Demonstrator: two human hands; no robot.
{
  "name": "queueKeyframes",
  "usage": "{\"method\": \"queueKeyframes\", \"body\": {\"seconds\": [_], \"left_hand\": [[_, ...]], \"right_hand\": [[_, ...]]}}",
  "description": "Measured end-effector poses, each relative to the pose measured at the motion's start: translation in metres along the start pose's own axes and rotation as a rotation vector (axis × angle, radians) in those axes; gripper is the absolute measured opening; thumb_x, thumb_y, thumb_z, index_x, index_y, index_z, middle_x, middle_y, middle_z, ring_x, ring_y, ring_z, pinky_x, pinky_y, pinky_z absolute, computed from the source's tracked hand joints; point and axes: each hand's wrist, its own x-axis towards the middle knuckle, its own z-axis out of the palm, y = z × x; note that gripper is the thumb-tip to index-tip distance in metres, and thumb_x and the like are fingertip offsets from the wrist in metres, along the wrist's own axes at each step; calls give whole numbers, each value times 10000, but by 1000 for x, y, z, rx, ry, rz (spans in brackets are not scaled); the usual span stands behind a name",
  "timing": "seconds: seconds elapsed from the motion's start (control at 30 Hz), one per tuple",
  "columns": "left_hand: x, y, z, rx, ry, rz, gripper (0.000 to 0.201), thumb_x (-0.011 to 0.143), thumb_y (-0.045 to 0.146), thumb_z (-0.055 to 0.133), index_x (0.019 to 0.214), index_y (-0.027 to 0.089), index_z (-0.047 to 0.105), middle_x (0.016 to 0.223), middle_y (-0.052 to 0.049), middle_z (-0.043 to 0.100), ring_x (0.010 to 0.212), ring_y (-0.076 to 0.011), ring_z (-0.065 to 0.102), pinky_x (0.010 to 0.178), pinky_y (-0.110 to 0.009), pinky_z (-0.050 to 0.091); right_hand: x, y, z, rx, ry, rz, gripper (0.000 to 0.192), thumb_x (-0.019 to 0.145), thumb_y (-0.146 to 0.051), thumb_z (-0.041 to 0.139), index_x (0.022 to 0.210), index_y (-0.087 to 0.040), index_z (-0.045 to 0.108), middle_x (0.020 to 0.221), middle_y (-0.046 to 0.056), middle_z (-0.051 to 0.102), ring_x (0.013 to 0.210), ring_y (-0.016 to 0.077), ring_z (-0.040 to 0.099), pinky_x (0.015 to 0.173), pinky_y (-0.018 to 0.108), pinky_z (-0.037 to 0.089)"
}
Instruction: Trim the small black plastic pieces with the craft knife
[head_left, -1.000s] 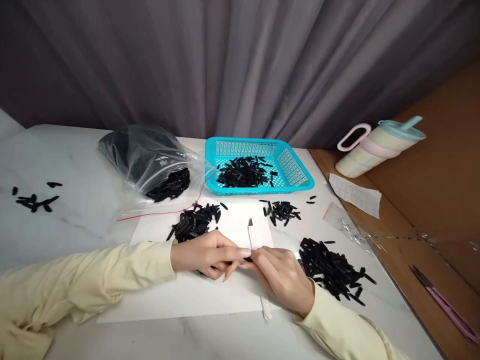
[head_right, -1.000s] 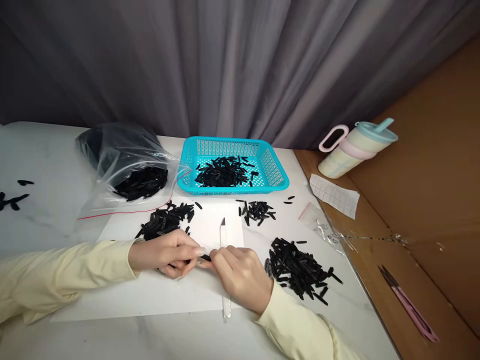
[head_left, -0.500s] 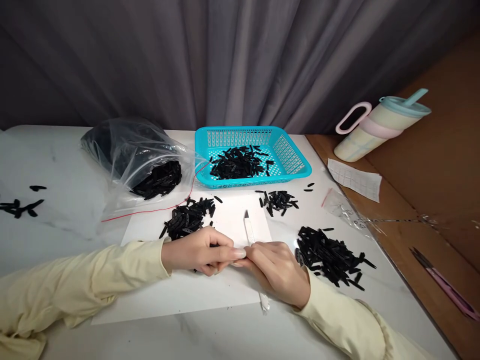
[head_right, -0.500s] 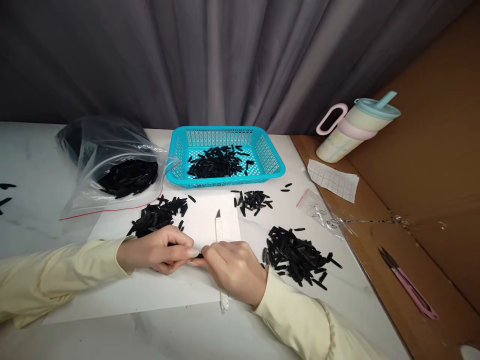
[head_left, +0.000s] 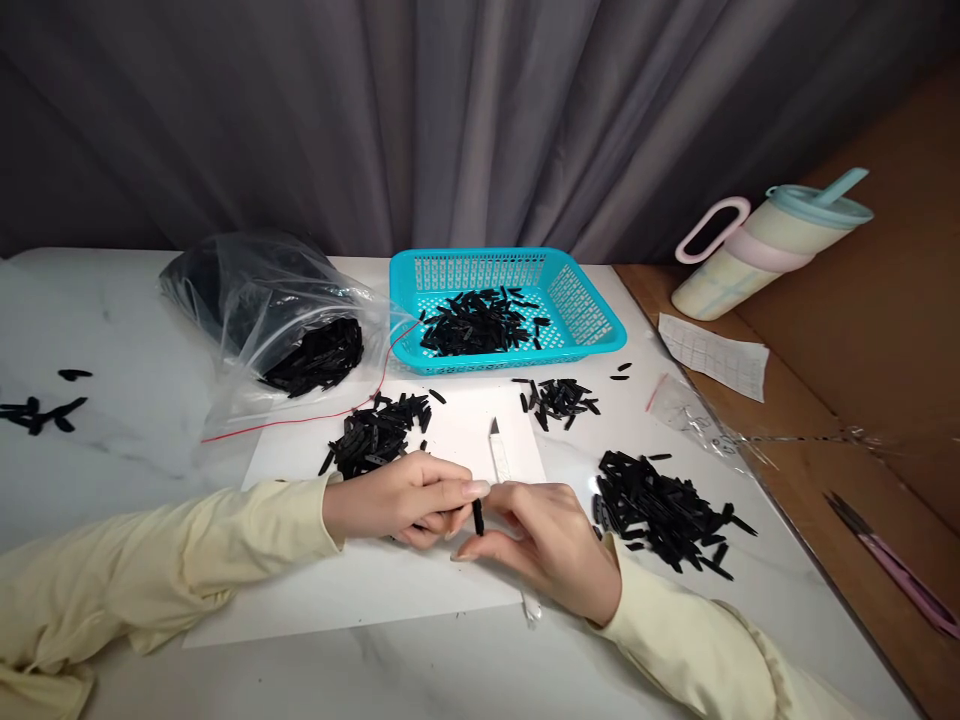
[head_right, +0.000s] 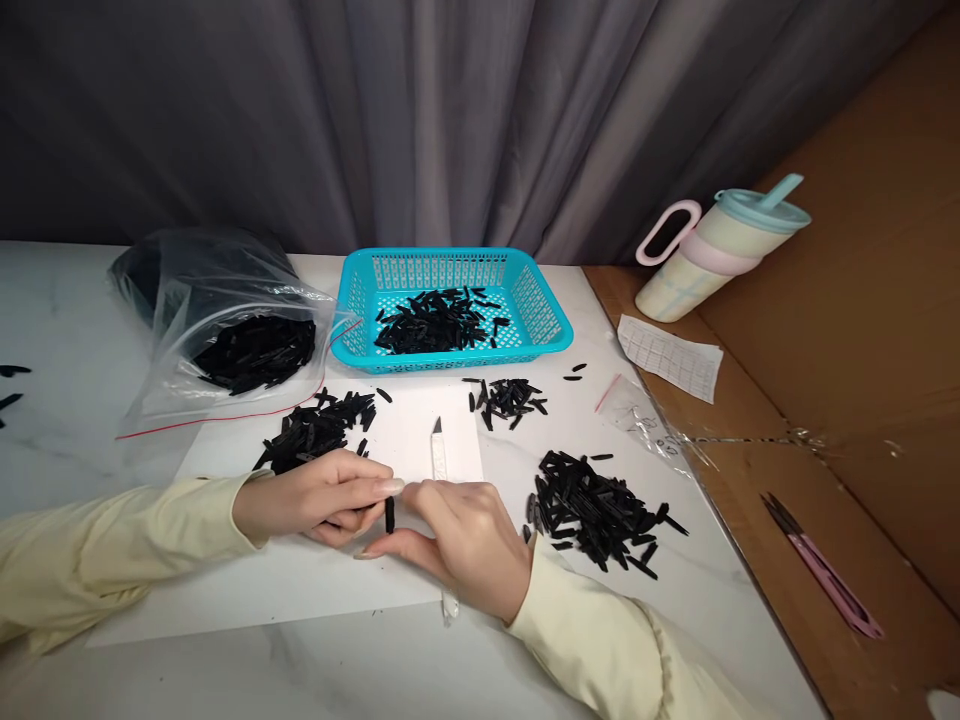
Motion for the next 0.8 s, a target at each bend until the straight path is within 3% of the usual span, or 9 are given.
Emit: {"method": "queueKeyframes", "body": {"seconds": [0.17, 0.27, 0.37, 0.5, 0.67, 0.8], "left_hand": [[2, -1, 1, 2, 65, 32, 414, 863, 463, 506, 598, 155, 429, 439, 110, 275, 338, -18, 188, 321, -160, 147], [2, -1, 2, 33, 99, 37, 421, 851, 479, 518, 600, 156, 421, 445, 101, 321, 342, -18, 225, 325, -159, 160], [2, -1, 2, 83, 131, 36, 460, 834, 523, 518, 576, 159, 406, 424, 93, 339, 335, -22, 245, 324, -166, 151], [1, 2, 2, 107, 123, 56, 494, 803, 567, 533, 553, 166, 392, 387, 100, 320, 317, -23, 239, 323, -172, 152], [0, 1, 1, 78, 72, 66, 483, 781, 565, 567, 568, 162, 406, 405, 103, 333, 321, -20, 231, 325, -173, 151], [1, -3, 0, 66, -38, 71, 451, 834, 544, 509, 625, 149, 448, 472, 94, 339, 356, -24, 232, 338, -180, 152]], "right_hand": [[-3, -9, 3, 335, -49, 317, 242, 933, -413, 468, 1028, -216, 362, 630, -64, 493, 486, 90, 418, 466, 179, 346], [-2, -13, 2, 501, -77, 405, 188, 941, -299, 453, 1076, -213, 353, 636, -56, 506, 521, 99, 446, 486, 183, 370], [0, -14, -1, 507, -46, 413, 202, 907, -214, 491, 1100, -191, 436, 608, -56, 495, 499, 94, 418, 460, 184, 346], [1, -12, -2, 400, 113, 356, 144, 879, -183, 546, 1022, -180, 565, 575, -59, 455, 471, 82, 371, 429, 180, 330], [-1, -12, -1, 320, 210, 317, 173, 834, -245, 651, 972, -192, 561, 540, -71, 525, 453, 76, 393, 439, 176, 363], [0, -13, 1, 256, 242, 317, 209, 793, -320, 695, 861, -189, 547, 530, -58, 576, 437, 78, 378, 412, 190, 346]]}}
